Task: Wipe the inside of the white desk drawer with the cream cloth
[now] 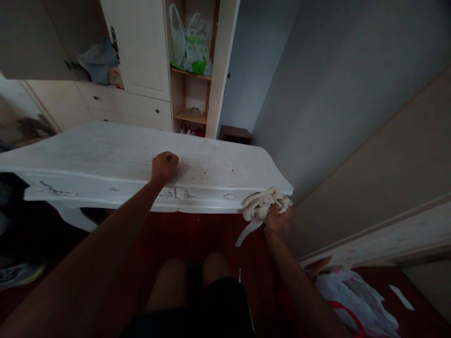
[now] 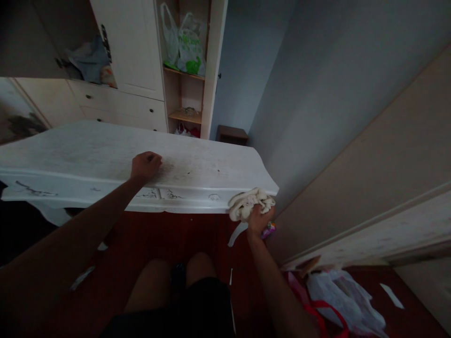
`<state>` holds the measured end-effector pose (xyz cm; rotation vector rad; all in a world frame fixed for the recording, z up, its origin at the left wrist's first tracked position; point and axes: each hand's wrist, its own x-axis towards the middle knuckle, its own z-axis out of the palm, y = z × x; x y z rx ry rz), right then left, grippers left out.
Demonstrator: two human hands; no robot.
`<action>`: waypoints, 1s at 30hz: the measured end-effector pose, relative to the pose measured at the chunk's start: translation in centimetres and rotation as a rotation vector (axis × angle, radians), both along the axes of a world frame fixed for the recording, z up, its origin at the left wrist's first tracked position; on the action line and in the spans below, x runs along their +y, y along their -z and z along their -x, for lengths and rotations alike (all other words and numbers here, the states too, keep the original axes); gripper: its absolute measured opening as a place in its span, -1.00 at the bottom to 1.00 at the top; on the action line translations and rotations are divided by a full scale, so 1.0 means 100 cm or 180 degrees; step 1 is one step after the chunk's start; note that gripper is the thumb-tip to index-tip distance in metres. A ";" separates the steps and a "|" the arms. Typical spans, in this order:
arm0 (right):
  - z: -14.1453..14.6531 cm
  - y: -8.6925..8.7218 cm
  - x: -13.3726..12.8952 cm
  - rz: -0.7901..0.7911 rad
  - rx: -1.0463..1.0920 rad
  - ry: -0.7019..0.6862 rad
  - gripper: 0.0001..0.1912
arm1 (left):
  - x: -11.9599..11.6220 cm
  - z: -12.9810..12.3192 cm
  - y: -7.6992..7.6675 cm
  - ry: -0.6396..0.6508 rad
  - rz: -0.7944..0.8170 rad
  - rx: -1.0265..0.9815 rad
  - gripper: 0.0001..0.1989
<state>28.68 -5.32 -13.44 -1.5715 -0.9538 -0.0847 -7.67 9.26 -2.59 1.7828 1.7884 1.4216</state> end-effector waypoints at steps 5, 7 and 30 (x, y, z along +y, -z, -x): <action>0.078 0.008 0.018 -0.0002 0.0382 -0.0027 -0.55 | -0.001 -0.001 0.000 -0.0007 0.0000 0.0315 -0.80; 0.106 0.007 0.016 -0.0118 0.0295 -0.0004 -0.54 | -0.001 -0.002 -0.001 -0.0028 0.0011 0.0381 -0.79; 0.239 -0.014 0.023 0.1046 -0.2458 -0.2230 -0.51 | -0.001 -0.002 0.002 -0.0075 -0.0032 0.0634 -0.74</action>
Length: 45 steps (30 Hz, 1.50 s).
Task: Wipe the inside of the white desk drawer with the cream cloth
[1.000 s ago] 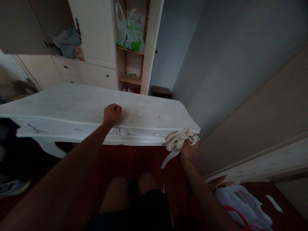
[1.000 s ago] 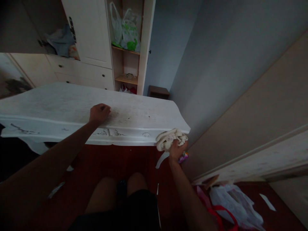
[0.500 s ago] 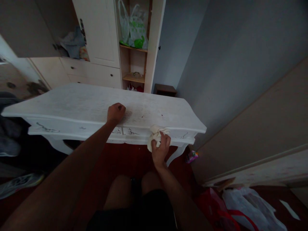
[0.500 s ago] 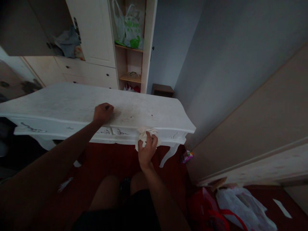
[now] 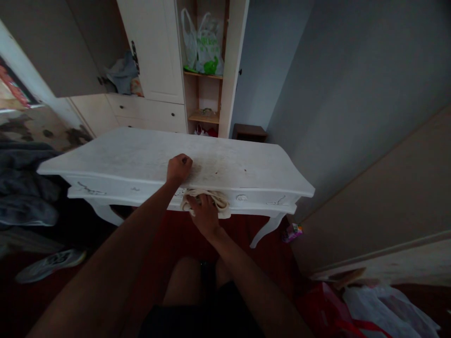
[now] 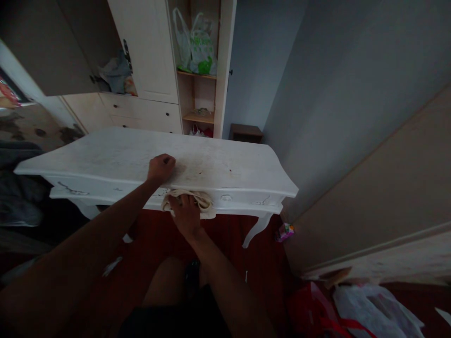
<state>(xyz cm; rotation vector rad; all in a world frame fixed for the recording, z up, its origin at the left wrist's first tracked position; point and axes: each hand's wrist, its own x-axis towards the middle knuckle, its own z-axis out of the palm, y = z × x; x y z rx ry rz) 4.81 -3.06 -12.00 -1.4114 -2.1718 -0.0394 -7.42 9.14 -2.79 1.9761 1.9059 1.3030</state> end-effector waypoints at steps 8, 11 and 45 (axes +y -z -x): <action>-0.057 0.022 -0.015 0.0250 -0.0340 -0.0078 -0.51 | -0.003 -0.002 -0.003 -0.0055 0.0075 0.0115 -0.73; -0.103 0.042 -0.024 0.0180 -0.0600 -0.0019 -0.49 | -0.003 -0.002 -0.003 -0.0086 0.0080 0.0105 -0.74; -0.019 -0.017 -0.009 -0.0169 -0.0352 0.0026 -0.50 | -0.009 -0.009 -0.008 -0.0254 0.0280 0.0446 -0.68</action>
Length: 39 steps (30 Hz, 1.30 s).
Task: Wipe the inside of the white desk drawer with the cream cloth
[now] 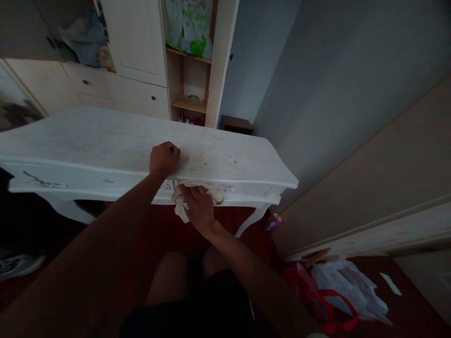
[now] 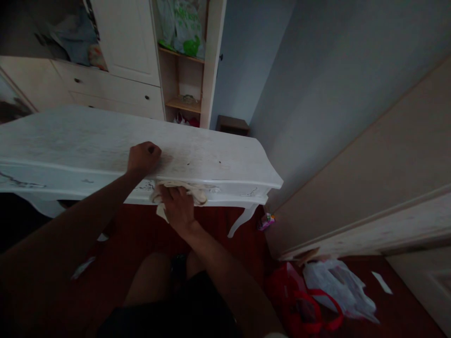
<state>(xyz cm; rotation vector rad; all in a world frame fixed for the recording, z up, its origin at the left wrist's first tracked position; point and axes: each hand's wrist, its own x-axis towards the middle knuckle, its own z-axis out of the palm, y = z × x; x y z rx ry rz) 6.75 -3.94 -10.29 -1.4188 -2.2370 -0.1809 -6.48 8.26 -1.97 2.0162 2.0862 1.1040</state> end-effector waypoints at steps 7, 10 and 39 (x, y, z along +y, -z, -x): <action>0.018 -0.002 0.007 0.0146 -0.0272 -0.0261 -0.57 | 0.000 0.000 -0.001 -0.0086 0.0055 0.0096 -0.66; 0.000 0.005 0.005 0.0277 -0.0421 -0.0339 -0.54 | 0.000 0.001 0.000 -0.0058 0.0029 0.0150 -0.66; -0.234 0.027 -0.031 -0.0521 0.0475 0.1301 -0.45 | -0.003 -0.001 -0.002 0.0012 0.0034 0.0052 -0.71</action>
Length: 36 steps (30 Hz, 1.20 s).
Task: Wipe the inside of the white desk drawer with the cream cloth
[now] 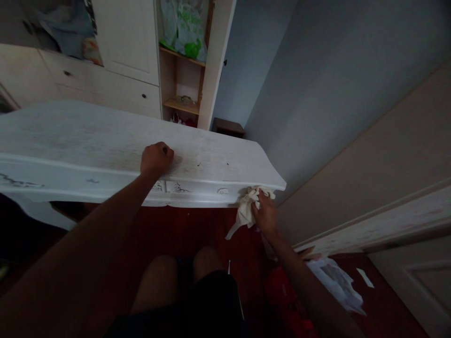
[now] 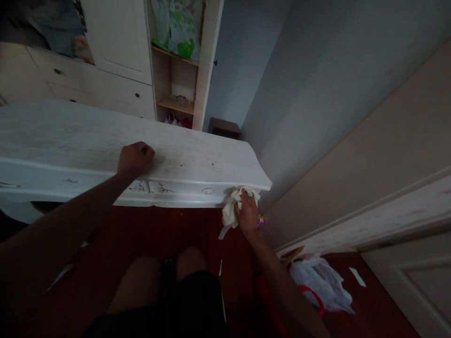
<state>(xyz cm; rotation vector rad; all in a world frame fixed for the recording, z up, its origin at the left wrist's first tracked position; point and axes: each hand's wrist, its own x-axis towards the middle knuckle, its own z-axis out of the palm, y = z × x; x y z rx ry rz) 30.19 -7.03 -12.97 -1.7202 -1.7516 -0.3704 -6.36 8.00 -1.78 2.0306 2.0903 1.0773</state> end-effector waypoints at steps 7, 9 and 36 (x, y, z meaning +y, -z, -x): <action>0.091 -0.006 0.008 0.0097 0.0078 -0.0091 -0.46 | 0.002 0.000 0.001 -0.0035 0.0042 0.0063 -0.70; 0.120 -0.008 0.007 0.0144 0.0066 -0.0241 -0.43 | 0.002 -0.001 0.001 -0.0032 0.0052 0.0074 -0.71; 0.124 -0.124 0.039 -0.1145 0.1578 -0.1238 -0.62 | 0.003 0.003 0.003 0.0073 0.0055 0.0058 -0.68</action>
